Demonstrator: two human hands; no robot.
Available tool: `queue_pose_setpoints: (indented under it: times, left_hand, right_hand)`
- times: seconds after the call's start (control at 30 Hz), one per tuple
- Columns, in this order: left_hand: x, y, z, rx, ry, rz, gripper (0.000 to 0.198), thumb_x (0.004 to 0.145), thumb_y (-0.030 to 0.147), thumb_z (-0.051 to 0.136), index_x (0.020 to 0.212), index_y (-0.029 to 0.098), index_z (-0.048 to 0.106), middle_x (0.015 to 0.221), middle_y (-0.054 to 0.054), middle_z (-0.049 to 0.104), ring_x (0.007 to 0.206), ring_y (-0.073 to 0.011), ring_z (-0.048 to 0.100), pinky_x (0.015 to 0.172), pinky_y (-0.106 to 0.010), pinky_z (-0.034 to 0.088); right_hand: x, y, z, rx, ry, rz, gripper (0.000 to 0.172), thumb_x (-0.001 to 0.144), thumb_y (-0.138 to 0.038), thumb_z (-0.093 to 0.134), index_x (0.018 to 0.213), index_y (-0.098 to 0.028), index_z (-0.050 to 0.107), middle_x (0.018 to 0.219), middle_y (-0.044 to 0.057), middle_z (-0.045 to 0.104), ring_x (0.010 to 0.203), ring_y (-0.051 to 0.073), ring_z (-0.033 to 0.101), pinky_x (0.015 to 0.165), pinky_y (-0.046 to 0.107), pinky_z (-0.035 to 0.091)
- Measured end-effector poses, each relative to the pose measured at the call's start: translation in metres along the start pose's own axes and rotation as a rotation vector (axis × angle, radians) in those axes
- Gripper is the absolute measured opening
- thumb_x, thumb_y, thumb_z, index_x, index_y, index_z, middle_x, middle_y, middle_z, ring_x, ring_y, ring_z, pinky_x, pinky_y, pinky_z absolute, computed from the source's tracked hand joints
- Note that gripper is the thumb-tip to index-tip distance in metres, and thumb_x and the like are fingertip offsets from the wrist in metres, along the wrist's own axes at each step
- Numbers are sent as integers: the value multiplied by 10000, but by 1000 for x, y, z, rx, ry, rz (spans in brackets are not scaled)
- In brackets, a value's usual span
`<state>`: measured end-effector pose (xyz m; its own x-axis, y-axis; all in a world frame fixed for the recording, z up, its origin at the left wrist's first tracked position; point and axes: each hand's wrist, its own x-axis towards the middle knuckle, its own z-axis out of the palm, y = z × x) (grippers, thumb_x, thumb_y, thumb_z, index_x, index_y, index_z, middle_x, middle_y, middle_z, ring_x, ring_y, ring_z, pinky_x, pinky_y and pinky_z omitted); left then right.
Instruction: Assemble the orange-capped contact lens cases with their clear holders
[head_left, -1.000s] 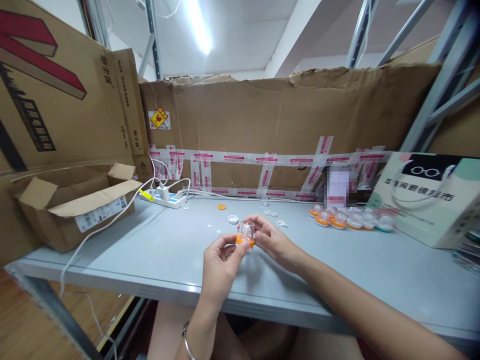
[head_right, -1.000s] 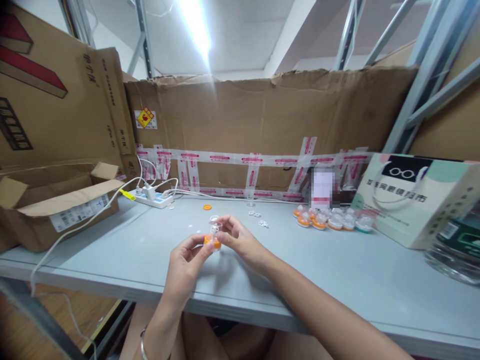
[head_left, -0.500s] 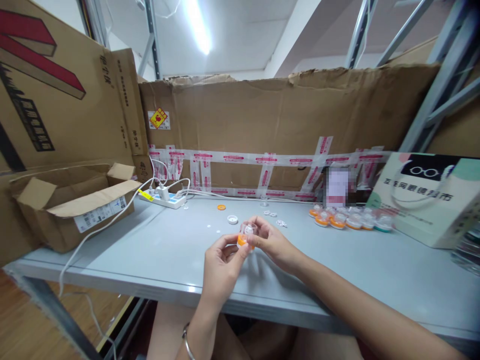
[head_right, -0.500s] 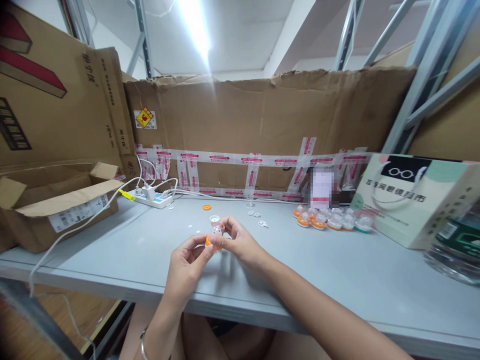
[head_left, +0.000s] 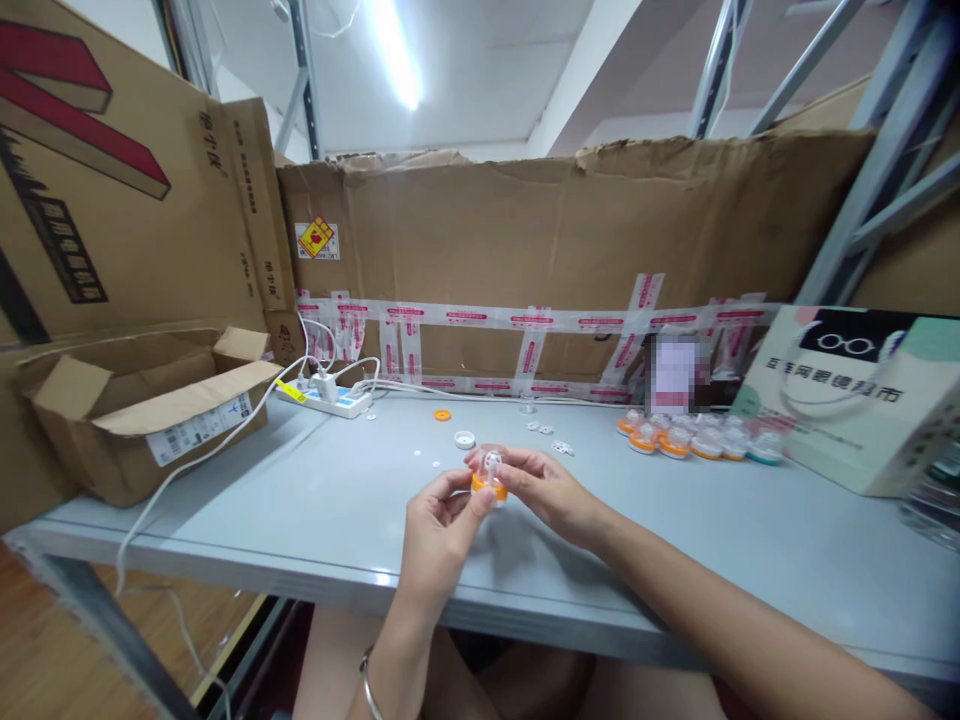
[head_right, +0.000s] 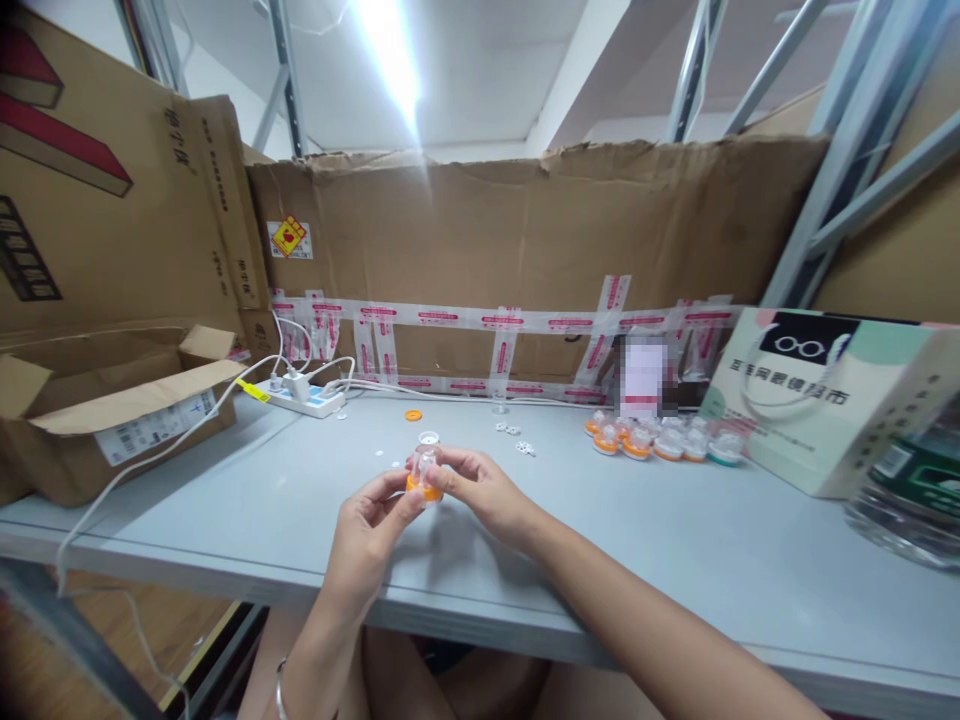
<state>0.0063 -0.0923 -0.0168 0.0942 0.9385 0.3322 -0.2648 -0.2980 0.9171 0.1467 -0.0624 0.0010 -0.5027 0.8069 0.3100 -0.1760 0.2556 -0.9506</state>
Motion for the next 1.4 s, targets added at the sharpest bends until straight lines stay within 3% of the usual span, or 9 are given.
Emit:
queue_pose_setpoints:
  times: [0.13,0.6,0.77,0.83,0.93,1.07,1.1,1.2,1.4]
  left_hand:
    - [-1,-1,1,12,22,19,269,697,282,650,895,107,602,925,-104,671,826,-191,644,716,-236,517]
    - [1,-5,3,33,92,-10,298,660,280,679,896,107,625,926,-104,673,824,-201,648,726,-259,533]
    - [6,-10,0,-26,112,-76,678,570,246,743,1188,173,475,1243,-122,504,1068,-242,543,857,-313,493]
    - [7,-12,-1,-3,124,-65,740,562,238,749,1226,202,424,1304,-112,437,1140,-237,483,896,-315,468]
    - [6,-11,-2,59,107,-45,556,636,278,696,1146,197,489,1276,-107,459,1142,-236,475,899,-338,462]
    - [4,-9,-2,136,80,-24,417,709,307,622,1094,186,516,1223,-111,496,1101,-229,503,863,-343,478]
    - [3,-8,-2,156,74,-20,398,721,309,608,1088,183,520,1206,-112,506,1094,-225,507,860,-337,478]
    - [2,-8,-3,202,58,-8,344,747,314,578,1061,180,536,1148,-106,540,1080,-209,516,855,-311,477]
    - [2,-11,-5,226,11,34,258,767,298,558,996,181,568,1077,-86,555,1035,-183,542,840,-269,483]
  right_hand:
    - [1,-1,-1,-142,48,-63,201,767,-370,572,865,-228,675,992,37,551,1070,204,440,926,346,312]
    - [2,0,0,-134,104,-25,188,720,-378,618,803,-221,682,925,30,494,951,181,475,865,321,374]
    - [2,0,-12,-116,161,-15,149,709,-343,640,783,-214,651,924,20,583,891,167,536,838,322,398]
    - [5,-3,-30,-137,274,8,193,684,-362,656,788,-200,642,947,32,611,878,174,560,833,329,411]
    - [11,-10,-75,-335,449,41,288,667,-395,655,840,-166,625,934,65,634,874,193,588,821,333,431]
    - [15,-19,-150,-925,710,200,356,692,-367,598,973,-149,580,950,98,650,841,192,614,719,287,470]
    - [16,-19,-165,-1137,710,254,325,704,-359,572,961,-159,585,950,90,654,854,187,611,715,269,467]
    - [16,-13,-199,-1280,683,327,264,637,-274,613,870,-150,621,856,96,671,807,221,616,693,292,457]
    - [8,5,-228,-1397,579,381,245,608,-239,615,847,-191,644,850,85,675,826,257,612,706,323,439]
